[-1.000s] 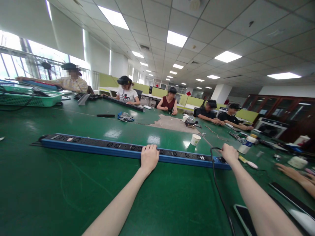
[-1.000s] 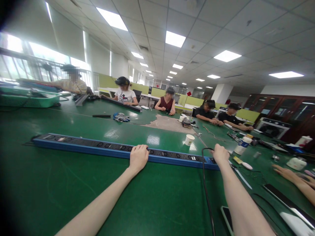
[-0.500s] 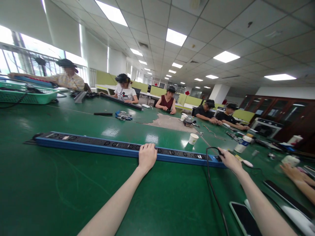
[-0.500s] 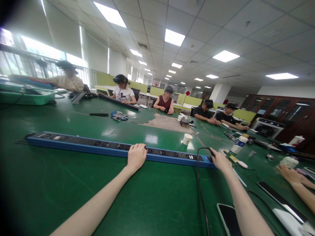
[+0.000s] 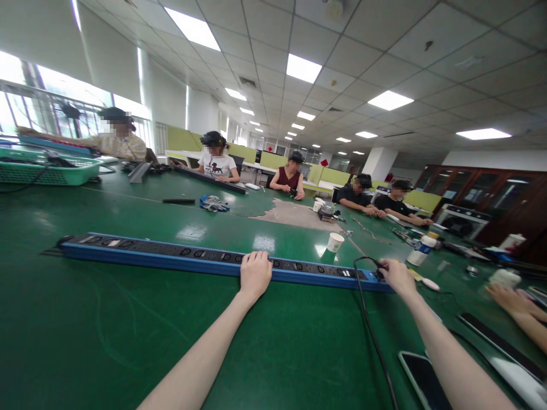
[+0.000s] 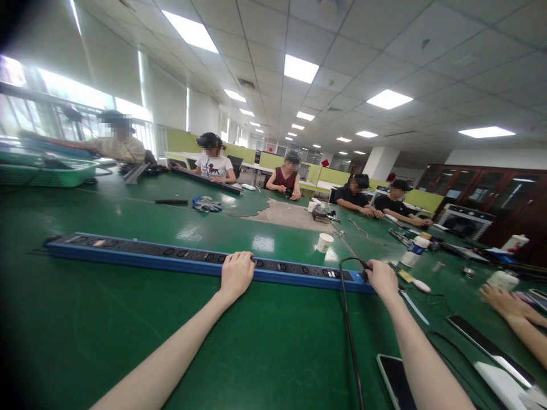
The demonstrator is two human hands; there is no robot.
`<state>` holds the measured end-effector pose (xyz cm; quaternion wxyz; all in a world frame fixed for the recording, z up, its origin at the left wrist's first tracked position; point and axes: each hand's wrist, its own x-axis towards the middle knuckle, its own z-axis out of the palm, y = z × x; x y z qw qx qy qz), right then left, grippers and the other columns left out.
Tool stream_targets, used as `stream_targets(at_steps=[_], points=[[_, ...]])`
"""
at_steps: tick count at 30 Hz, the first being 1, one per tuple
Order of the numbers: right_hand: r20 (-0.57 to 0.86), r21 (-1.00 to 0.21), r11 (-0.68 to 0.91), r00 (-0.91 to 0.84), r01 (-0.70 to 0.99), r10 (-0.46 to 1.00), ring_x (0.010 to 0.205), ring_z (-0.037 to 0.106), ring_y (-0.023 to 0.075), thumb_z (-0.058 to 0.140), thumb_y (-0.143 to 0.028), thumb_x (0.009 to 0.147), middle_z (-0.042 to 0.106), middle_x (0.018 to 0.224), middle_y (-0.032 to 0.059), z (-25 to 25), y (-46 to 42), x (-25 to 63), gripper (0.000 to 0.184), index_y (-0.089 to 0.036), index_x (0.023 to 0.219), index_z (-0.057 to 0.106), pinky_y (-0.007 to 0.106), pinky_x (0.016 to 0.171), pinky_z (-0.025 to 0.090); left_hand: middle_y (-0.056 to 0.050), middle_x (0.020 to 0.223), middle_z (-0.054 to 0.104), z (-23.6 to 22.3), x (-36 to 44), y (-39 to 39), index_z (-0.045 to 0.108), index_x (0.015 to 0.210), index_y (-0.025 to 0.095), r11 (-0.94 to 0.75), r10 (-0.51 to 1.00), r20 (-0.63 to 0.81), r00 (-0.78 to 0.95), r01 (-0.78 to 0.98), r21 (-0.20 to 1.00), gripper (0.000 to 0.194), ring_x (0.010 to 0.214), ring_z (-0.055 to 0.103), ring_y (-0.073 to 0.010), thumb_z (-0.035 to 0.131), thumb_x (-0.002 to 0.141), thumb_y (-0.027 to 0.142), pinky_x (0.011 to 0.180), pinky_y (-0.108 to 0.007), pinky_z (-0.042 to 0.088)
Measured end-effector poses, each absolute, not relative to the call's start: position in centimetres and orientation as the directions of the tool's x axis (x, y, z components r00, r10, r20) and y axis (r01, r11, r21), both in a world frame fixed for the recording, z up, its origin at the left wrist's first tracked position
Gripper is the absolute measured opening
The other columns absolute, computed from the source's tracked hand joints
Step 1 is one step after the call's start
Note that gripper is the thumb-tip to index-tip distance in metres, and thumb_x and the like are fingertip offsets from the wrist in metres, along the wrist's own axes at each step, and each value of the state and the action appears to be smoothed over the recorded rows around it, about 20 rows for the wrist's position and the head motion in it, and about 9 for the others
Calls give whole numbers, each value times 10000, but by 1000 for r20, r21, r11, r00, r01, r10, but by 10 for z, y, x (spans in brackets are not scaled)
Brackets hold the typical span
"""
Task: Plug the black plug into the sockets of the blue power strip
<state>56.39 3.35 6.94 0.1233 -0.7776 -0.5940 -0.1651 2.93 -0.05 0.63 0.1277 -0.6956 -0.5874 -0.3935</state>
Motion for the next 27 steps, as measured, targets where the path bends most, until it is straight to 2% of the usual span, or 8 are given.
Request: stream_targets(at_steps=[7, 13, 18, 23, 27], points=[[311, 35, -292, 268, 956, 912, 1027, 725, 304, 661, -315, 854, 785, 1028, 116, 86, 55, 563, 283, -266, 1093, 806, 359, 813, 523, -124, 1098, 735, 6, 29, 0, 698, 1082, 218, -271, 716, 698, 5, 923, 272, 248, 1109, 608, -302, 466, 997, 222, 1040, -449, 387], [329, 15, -292, 272, 956, 904, 978, 726, 274, 695, -318, 809, 786, 1012, 109, 91, 56, 561, 286, -253, 1059, 817, 335, 813, 531, -128, 1101, 730, 5, 29, 1, 696, 1088, 207, -282, 712, 702, 7, 919, 277, 260, 1110, 609, -301, 451, 1001, 217, 1039, -452, 388], [342, 20, -371, 342, 928, 875, 988, 728, 303, 718, -311, 775, 779, 1040, 141, 94, 56, 552, 321, -264, 1076, 818, 366, 826, 536, -128, 1111, 729, 6, 28, 0, 693, 1089, 210, -284, 719, 695, 9, 917, 282, 257, 1114, 608, -298, 452, 1003, 224, 1043, -449, 387], [267, -31, -469, 460, 882, 847, 1031, 725, 342, 734, -311, 748, 770, 1080, 171, 97, 57, 561, 353, -267, 1083, 835, 414, 862, 544, -131, 1105, 730, 6, 29, 0, 694, 1088, 211, -286, 723, 691, 4, 912, 294, 255, 1114, 610, -300, 455, 1001, 226, 1040, -446, 387], [267, -90, -489, 494, 867, 827, 1031, 724, 352, 753, -352, 734, 771, 1094, 164, 95, 58, 572, 374, -272, 1089, 840, 421, 859, 557, -128, 1110, 732, 6, 29, 0, 697, 1097, 207, -284, 720, 694, 2, 913, 292, 260, 1110, 611, -297, 456, 1000, 223, 1044, -443, 384]])
